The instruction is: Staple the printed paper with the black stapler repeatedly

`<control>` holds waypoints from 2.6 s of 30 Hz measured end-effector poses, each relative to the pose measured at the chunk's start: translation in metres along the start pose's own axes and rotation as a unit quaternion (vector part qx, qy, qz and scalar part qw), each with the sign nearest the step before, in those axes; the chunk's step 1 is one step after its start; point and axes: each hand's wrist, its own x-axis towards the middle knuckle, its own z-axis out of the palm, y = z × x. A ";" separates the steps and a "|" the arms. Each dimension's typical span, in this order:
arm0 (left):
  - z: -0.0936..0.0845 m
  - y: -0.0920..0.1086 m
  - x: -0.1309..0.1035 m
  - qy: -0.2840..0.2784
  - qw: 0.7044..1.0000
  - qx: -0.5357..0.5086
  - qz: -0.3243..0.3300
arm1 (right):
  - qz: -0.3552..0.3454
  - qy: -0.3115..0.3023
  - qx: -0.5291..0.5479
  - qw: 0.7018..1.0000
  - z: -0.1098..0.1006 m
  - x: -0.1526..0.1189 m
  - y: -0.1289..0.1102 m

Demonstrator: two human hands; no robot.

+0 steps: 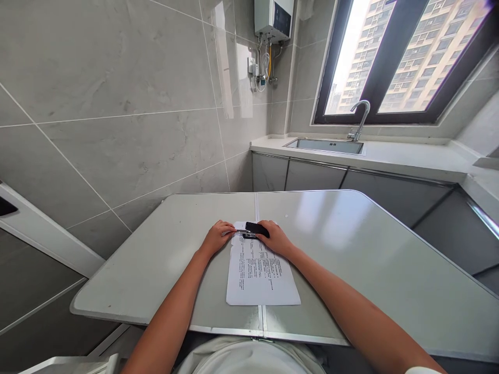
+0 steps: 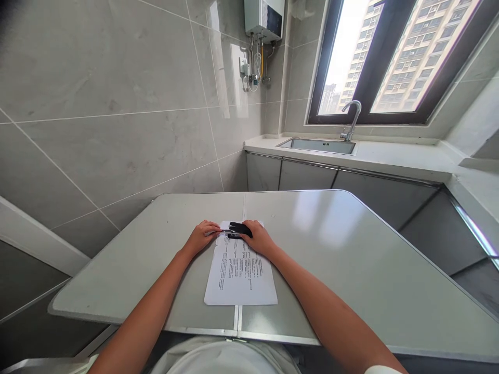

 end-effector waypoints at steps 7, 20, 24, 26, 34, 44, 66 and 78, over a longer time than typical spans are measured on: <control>-0.002 0.015 -0.003 -0.030 0.998 -0.042 0.032 | -0.024 -0.001 0.070 0.997 -0.008 -0.004 -0.006; -0.003 0.028 -0.002 0.058 0.994 -0.087 -0.031 | 0.014 0.021 0.102 0.995 0.011 -0.003 -0.030; 0.005 0.018 -0.001 0.096 0.992 -0.063 -0.060 | 0.044 -0.010 0.059 0.997 0.011 -0.006 -0.028; 0.010 0.013 -0.002 0.094 0.992 -0.056 -0.065 | 0.050 -0.020 0.050 0.997 0.006 -0.010 -0.027; 0.018 0.005 -0.005 0.052 0.994 -0.059 -0.080 | 0.077 -0.031 0.034 0.996 -0.048 -0.054 0.005; 0.017 0.007 -0.003 0.045 0.994 -0.052 -0.087 | 0.146 0.047 0.118 0.981 -0.119 -0.051 0.081; 0.066 0.068 -0.004 -0.088 0.996 0.006 -0.001 | 0.035 0.058 -0.116 0.991 -0.033 0.021 0.079; 0.066 0.085 0.002 -0.094 0.954 -0.285 -0.002 | 0.033 0.063 -0.023 0.997 -0.044 0.007 0.078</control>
